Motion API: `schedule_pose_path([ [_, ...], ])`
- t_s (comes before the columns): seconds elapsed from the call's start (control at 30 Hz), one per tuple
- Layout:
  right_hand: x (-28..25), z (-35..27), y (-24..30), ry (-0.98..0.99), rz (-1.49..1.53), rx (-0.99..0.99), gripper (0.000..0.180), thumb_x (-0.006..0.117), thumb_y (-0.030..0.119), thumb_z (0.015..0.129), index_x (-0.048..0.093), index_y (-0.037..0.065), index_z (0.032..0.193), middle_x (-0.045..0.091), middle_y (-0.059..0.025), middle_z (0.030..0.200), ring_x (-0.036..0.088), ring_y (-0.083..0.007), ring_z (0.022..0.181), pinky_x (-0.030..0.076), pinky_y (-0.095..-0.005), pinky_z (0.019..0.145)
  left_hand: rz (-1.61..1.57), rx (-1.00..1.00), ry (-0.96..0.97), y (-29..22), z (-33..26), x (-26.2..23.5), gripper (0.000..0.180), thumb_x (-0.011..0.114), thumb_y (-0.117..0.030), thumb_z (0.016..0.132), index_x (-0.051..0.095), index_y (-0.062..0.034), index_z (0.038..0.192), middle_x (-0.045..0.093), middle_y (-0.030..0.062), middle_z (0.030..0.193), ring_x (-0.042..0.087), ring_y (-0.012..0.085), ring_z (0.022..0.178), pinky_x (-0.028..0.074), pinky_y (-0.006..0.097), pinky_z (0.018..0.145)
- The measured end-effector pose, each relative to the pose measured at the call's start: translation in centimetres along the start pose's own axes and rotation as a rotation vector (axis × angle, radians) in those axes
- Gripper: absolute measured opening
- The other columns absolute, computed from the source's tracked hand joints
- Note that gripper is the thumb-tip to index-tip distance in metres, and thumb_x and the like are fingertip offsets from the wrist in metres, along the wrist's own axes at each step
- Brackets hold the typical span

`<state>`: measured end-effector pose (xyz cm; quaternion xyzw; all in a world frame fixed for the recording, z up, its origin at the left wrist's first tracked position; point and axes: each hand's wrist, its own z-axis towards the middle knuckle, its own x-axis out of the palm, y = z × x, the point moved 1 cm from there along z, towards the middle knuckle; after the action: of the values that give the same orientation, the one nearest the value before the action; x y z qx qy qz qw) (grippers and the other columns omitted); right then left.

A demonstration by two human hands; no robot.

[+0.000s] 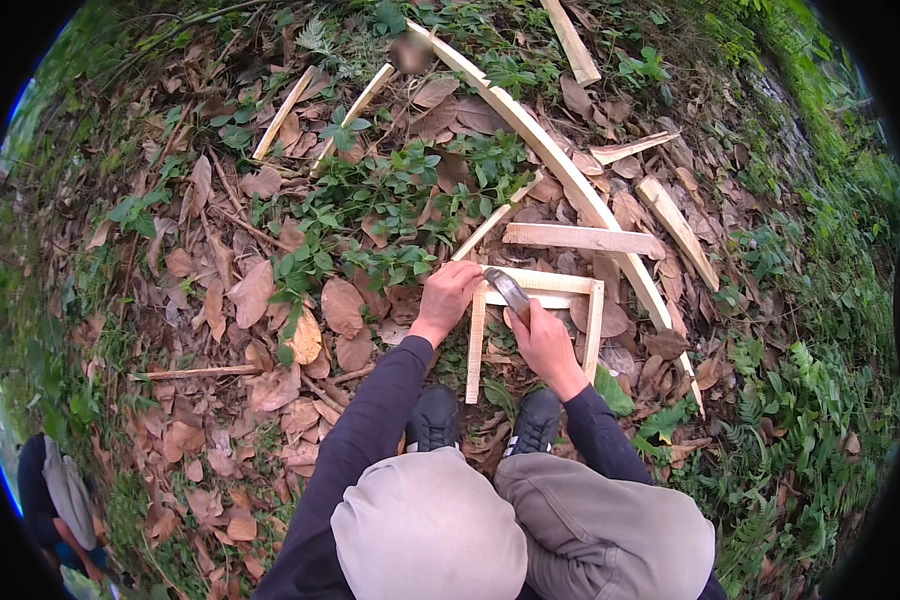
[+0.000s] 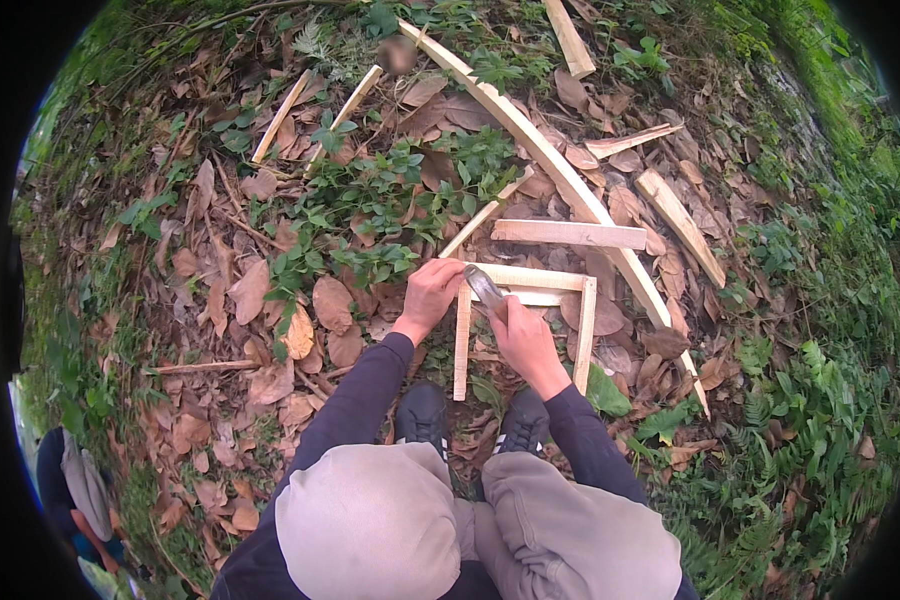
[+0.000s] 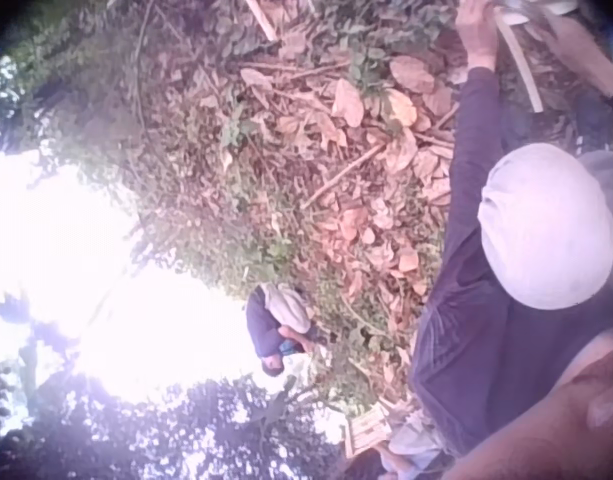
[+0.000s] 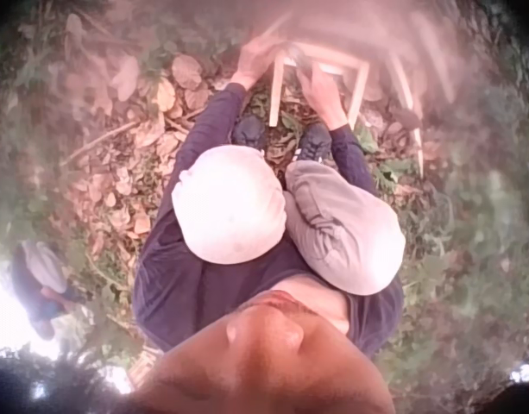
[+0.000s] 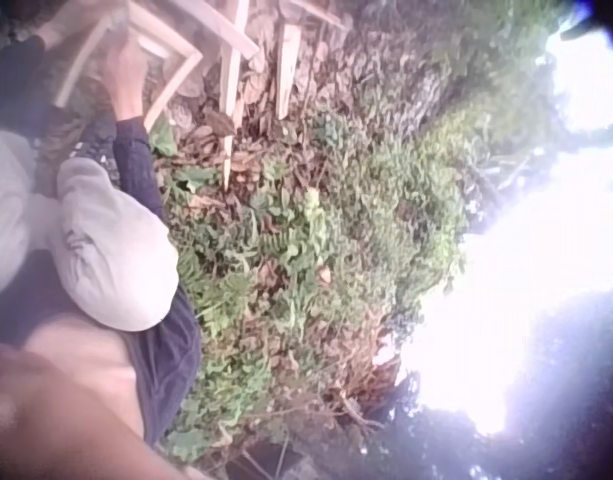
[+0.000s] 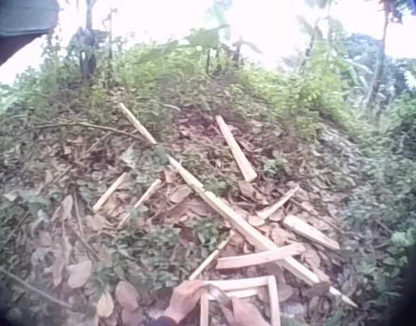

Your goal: The person sits on the forest floor and uses a small axe to split thin wooden planks into smaller pieces. They repeatedly pick up planks, position them on the ground, and strike them with the axe to create kindling.

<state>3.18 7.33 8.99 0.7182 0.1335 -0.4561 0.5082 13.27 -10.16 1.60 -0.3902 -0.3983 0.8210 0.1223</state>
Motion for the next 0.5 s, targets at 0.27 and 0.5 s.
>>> schedule_pose_path([
  [0.27, 0.0, 0.4, 0.4, 0.003, 0.005, -0.033, 0.026, 0.065, 0.016, 0.094, 0.049, -0.002, 0.101, 0.064, -0.0241, 0.075, 0.064, -0.0446, 0.067, 0.05, -0.0515, 0.057, -0.014, -0.008, -0.009, 0.1, -0.1, -0.1, 0.013, 0.071, -0.002, 0.082, 0.068, -0.002, 0.095, 0.072, 0.0092, 0.095, 0.069, 0.0299, 0.087, 0.056, 0.038, 0.077],
  [0.5, 0.8, 0.1, -0.9, 0.024, -0.021, -0.034, 0.03, 0.066, 0.015, 0.092, 0.05, -0.004, 0.11, 0.064, -0.0242, 0.074, 0.065, -0.0441, 0.067, 0.052, -0.051, 0.058, 0.008, -0.007, -0.008, 0.1, 0.0, 0.5, 0.011, 0.073, -0.006, 0.084, 0.068, -0.0034, 0.093, 0.071, 0.0088, 0.094, 0.068, 0.0288, 0.088, 0.056, 0.037, 0.077],
])
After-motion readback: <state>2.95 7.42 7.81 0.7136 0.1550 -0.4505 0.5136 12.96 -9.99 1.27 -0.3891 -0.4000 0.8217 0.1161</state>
